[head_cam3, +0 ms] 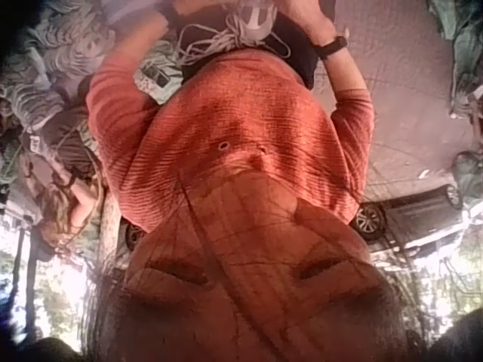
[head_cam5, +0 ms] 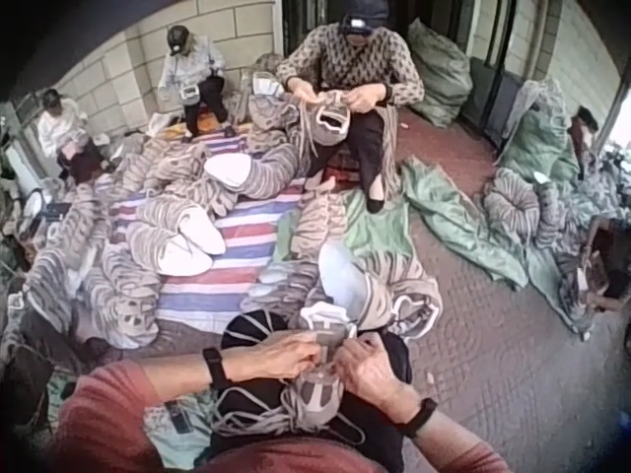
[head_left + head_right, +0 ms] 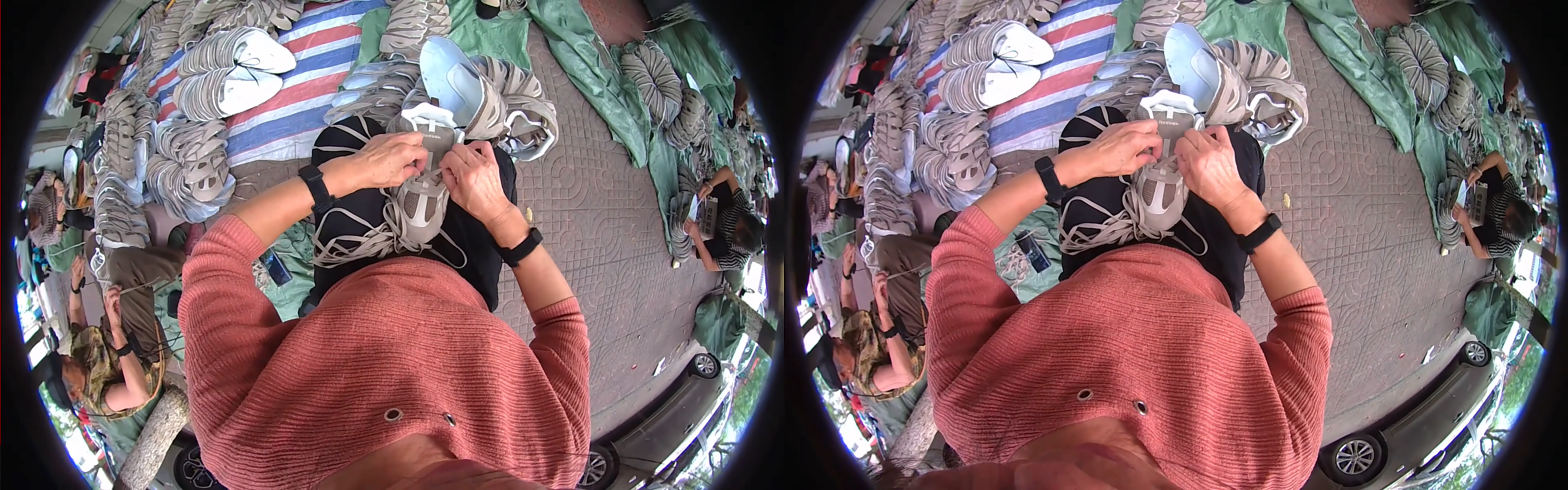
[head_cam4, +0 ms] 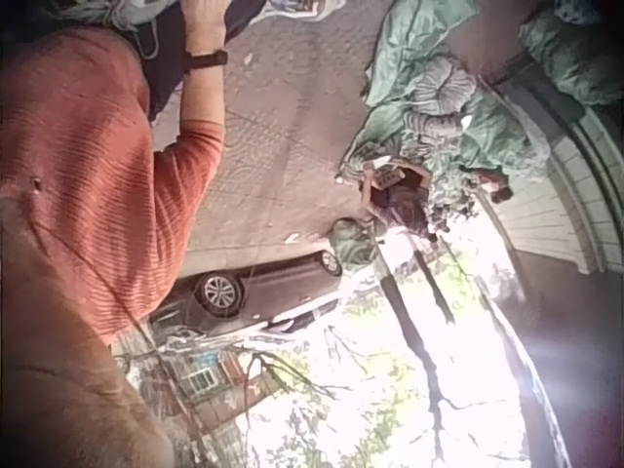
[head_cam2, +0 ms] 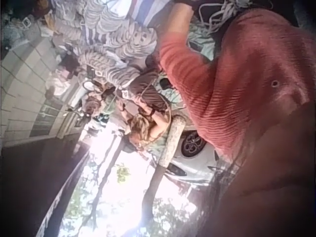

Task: Lacing shoes and organizing a stack of shoe uppers in an outdoor work setting.

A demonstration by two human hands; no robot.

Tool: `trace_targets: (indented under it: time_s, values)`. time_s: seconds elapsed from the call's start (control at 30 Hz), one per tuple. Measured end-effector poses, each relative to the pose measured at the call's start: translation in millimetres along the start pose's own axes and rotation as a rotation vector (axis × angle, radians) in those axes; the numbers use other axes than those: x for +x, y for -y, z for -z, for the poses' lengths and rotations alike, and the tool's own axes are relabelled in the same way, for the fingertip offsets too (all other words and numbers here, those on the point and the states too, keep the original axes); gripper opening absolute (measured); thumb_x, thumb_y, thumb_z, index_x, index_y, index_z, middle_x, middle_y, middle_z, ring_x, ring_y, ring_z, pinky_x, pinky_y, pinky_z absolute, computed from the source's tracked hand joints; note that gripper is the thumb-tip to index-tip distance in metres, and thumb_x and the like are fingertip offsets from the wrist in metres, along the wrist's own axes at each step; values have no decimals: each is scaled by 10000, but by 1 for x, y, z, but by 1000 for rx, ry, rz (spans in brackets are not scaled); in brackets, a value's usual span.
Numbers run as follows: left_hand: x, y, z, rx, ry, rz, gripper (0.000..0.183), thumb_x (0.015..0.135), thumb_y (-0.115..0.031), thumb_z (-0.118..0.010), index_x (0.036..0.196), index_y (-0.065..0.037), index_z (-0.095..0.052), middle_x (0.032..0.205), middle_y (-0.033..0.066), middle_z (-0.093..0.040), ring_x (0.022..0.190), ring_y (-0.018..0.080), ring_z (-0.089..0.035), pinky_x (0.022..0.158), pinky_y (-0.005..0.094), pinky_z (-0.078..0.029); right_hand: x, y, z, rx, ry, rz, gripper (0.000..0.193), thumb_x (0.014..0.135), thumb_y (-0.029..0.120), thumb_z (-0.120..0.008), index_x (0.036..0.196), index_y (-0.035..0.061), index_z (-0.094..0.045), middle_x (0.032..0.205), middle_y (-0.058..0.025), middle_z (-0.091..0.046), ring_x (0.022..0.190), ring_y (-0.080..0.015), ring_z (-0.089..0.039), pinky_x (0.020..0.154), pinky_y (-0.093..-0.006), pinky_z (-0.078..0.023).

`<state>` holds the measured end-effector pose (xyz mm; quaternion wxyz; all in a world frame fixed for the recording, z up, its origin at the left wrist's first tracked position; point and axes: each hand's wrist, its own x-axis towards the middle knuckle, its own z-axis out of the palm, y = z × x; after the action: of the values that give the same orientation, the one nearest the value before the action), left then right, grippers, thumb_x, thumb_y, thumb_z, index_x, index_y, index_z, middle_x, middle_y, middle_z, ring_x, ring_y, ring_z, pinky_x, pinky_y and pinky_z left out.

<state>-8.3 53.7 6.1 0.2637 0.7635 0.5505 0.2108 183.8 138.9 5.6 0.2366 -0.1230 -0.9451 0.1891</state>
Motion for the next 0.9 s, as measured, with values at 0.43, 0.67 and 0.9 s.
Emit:
trace_targets:
  time_s: [0.43, 0.67, 0.9]
  values:
    - [10, -28, 8, 602, -230, -166, 224, 647, -118, -673, 823, -70, -543, 1024, 109, -458, 976, 263, -446, 847, 377, -374, -41, -5, -8, -308, -45, -3, 166, 691, 176, -643, 668, 110, -492, 638, -32, -475, 599, -195, -523, 711, -342, -375]
    - [17, -25, -3, 510, -67, -201, 224, 690, -223, -682, 804, -61, -576, 948, 90, -472, 975, 245, -438, 855, 368, -355, -49, 0, 1, -144, 88, -76, 171, 736, 219, -644, 685, 101, -532, 648, -36, -509, 642, -206, -546, 749, -354, -366]
    - [27, -17, -2, 586, 86, -223, 263, 718, -274, -670, 800, -36, -594, 933, 92, -484, 981, 243, -439, 887, 378, -313, -48, -1, 10, -70, 42, -96, 216, 742, 197, -652, 893, 92, -539, 774, -34, -542, 770, -205, -563, 854, -370, -351]
